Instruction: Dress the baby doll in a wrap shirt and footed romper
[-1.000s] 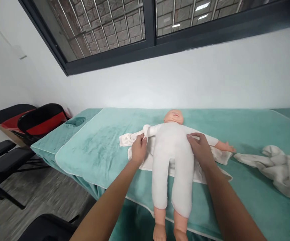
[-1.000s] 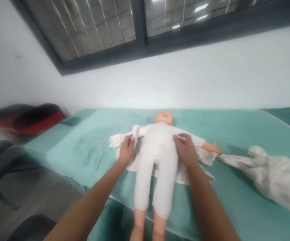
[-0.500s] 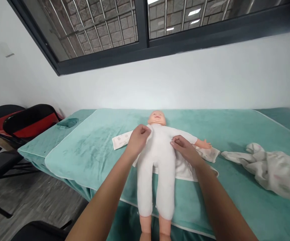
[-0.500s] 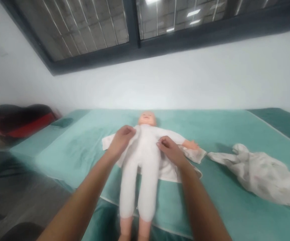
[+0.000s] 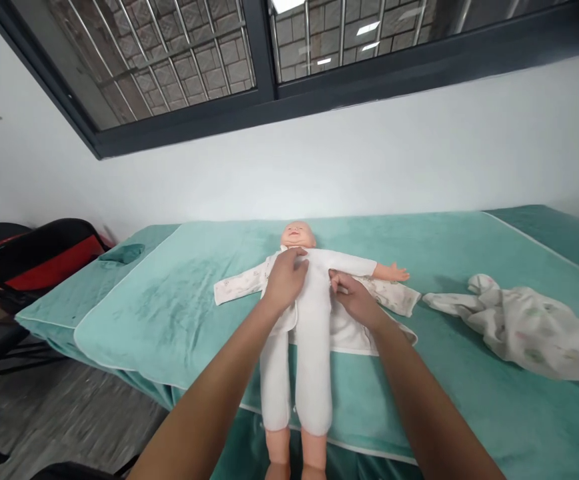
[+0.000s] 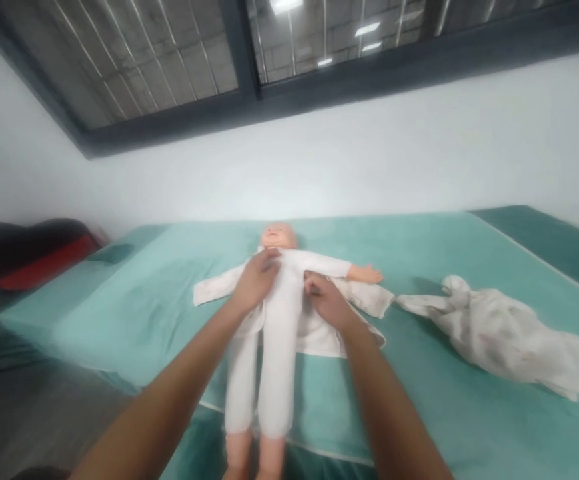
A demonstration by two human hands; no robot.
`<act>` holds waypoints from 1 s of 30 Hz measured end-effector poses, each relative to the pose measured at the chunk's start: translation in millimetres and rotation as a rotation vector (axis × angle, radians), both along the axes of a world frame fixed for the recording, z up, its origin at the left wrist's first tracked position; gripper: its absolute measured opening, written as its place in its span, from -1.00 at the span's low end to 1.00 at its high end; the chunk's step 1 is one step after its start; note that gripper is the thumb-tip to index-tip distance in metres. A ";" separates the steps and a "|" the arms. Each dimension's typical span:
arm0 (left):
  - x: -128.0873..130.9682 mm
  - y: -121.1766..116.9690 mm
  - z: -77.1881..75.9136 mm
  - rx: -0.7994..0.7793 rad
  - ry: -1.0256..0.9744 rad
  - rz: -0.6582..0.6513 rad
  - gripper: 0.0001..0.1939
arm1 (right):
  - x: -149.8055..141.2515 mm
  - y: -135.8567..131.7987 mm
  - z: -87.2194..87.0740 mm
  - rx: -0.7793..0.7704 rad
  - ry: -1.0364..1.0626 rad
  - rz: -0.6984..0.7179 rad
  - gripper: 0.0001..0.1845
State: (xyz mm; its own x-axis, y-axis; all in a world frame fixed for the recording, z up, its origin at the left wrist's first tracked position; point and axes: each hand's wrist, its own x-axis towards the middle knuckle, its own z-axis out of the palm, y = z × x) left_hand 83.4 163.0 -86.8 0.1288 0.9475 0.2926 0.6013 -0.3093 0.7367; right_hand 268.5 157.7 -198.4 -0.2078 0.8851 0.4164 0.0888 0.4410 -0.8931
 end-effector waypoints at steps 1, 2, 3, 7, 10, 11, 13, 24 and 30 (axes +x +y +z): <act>4.2 1.3 -0.3 0.008 -0.002 -0.035 -0.75 | 0.3 0.8 -0.7 0.015 -0.025 -0.003 -0.92; 8.5 1.3 1.5 0.007 -0.013 -0.078 -0.76 | 0.6 1.2 -1.1 0.026 -0.043 -0.010 -0.91; 12.8 0.8 4.9 0.005 -0.030 -0.132 -0.77 | 0.7 1.5 -1.2 0.032 -0.056 -0.018 -0.91; 31.7 1.2 22.2 -0.013 -0.053 -0.375 -0.77 | -0.3 0.9 0.7 0.050 -0.093 -0.057 -0.86; 51.8 6.9 27.8 0.007 0.234 -0.464 -0.64 | -2.9 -0.6 2.8 0.105 -0.173 -0.106 -0.78; 59.3 9.5 27.5 0.043 0.391 -0.485 -0.57 | -4.0 -1.3 3.3 0.124 -0.192 -0.116 -0.74; 73.1 15.2 24.9 0.141 0.702 -0.512 -0.52 | -5.8 -2.4 4.2 0.159 -0.219 -0.120 -0.67; 50.4 40.1 28.4 0.341 1.148 -0.420 -0.68 | 13.0 -18.7 -6.8 0.097 -0.819 -0.682 -0.87; 44.4 38.4 29.7 0.307 1.232 -0.534 -0.71 | 39.0 -52.2 -6.3 0.106 -0.892 -0.617 -0.69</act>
